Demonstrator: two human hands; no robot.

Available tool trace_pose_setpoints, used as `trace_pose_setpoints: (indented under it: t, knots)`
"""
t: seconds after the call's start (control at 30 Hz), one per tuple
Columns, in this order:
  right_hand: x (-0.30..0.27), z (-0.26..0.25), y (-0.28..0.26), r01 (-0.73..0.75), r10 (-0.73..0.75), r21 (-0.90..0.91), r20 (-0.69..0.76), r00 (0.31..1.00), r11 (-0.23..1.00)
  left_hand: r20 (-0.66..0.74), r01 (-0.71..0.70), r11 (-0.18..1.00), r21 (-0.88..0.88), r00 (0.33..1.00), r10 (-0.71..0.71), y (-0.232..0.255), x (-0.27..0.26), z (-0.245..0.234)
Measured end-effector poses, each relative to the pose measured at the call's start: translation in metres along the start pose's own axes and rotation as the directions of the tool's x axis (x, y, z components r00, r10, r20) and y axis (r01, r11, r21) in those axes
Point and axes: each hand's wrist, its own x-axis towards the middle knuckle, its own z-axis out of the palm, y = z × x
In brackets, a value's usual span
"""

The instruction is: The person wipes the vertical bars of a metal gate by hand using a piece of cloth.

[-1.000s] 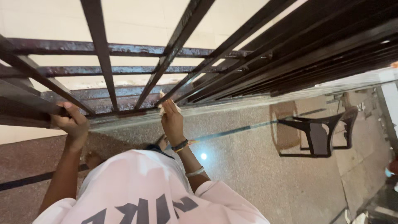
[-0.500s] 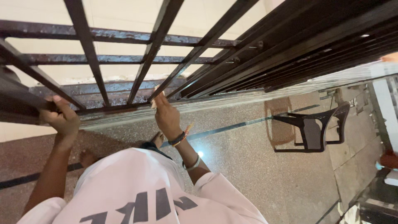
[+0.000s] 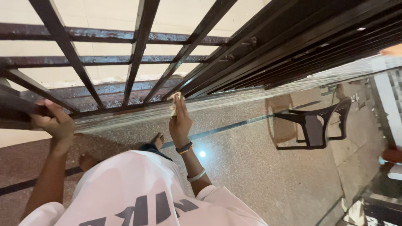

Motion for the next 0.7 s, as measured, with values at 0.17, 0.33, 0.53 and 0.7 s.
trace_pose_setpoints:
  t: [0.17,0.33,0.53,0.7]
  knots:
    - [0.026,0.01,0.008,0.103,-0.082,-0.119,0.172,0.982,0.987,0.025,-0.027,0.999,-0.019,0.999,0.028,0.013,0.005,0.0]
    - [0.03,0.0,-0.007,0.002,0.034,-0.133,0.262,0.964,0.991,-0.011,-0.048,0.999,-0.001,0.999,0.048,0.017,0.007,0.002]
    - [0.015,-0.001,0.009,0.093,-0.042,-0.222,0.225,0.974,0.971,-0.018,-0.006,0.999,0.033,1.0,0.007,0.021,0.005,-0.001]
    - [0.034,0.008,0.01,0.069,-0.052,-0.156,0.11,0.993,0.985,-0.05,-0.047,0.997,0.065,0.997,0.05,0.014,0.005,0.003]
